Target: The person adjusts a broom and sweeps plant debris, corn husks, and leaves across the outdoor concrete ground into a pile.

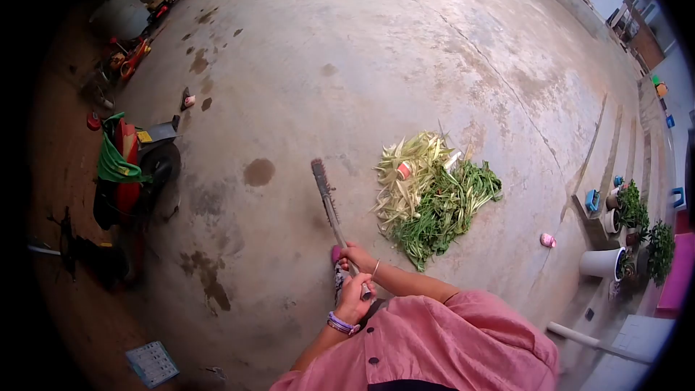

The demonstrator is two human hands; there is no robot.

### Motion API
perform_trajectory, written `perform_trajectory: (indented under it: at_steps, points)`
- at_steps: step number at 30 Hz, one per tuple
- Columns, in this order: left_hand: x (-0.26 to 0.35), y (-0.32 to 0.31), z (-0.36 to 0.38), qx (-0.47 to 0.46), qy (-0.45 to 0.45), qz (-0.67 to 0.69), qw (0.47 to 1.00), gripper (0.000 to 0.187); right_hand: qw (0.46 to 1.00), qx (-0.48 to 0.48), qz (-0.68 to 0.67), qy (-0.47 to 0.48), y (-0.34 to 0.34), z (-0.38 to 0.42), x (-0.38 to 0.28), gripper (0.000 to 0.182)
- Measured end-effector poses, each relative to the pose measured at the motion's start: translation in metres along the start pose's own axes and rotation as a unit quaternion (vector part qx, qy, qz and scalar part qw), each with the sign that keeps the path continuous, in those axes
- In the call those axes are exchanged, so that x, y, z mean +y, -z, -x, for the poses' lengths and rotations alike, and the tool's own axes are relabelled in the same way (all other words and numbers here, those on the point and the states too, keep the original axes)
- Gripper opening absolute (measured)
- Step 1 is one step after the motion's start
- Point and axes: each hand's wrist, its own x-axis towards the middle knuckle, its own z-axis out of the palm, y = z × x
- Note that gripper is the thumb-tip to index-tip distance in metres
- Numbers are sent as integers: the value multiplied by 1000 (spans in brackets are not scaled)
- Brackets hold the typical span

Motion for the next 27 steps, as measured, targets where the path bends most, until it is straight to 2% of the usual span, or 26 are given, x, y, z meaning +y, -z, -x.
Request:
perform_trajectory:
  at_steps: [2,3,5,7,9,11,13,14,16,17,19,20,21,23,25,27]
  points:
    - [40,2,-18,34,-11,-29,999,9,999,11,-29,-21,-33,-21,-8,27]
    - [58,4,-27,51,-7,-35,998,9,999,16,-40,-25,-35,-47,-7,27]
    - [92,5,-48,63,21,-50,997,10,989,-93,-63,-95,-37,-95,-7,7]
    - [117,5,-75,67,48,-63,995,10,992,-59,-66,-94,-42,-115,-22,3]
    - [130,0,-103,31,94,-73,992,11,993,-22,-68,-91,-31,-131,-41,7]
    - [133,-15,-124,27,125,-102,987,12,997,37,-70,-15,-5,-136,-60,7]
    - [128,-28,-139,-50,169,-158,972,12,988,55,-131,58,19,-124,-78,5]
    - [127,-39,-139,-74,178,-185,964,11,986,61,-142,66,23,-114,-87,5]
    - [128,-53,-132,-103,199,-195,955,11,957,194,-129,171,16,-82,-106,17]
    - [126,-58,-129,-126,213,-196,949,11,954,198,-140,176,7,-64,-114,17]
    - [120,-60,-115,-160,239,-211,934,7,908,293,-161,252,-8,-22,-121,38]
    - [118,-73,-97,-177,236,-252,922,8,903,280,-179,273,-8,-4,-118,51]
    - [114,-80,-82,-193,235,-290,907,10,897,286,-191,277,0,10,-111,51]
    - [96,-85,-62,-213,259,-318,887,17,871,193,-270,362,19,40,-96,71]
    - [79,-96,-39,-231,314,-347,853,22,857,194,-285,384,18,81,-88,72]
    - [55,-99,-32,-241,321,-372,837,26,845,193,-295,402,27,111,-71,73]
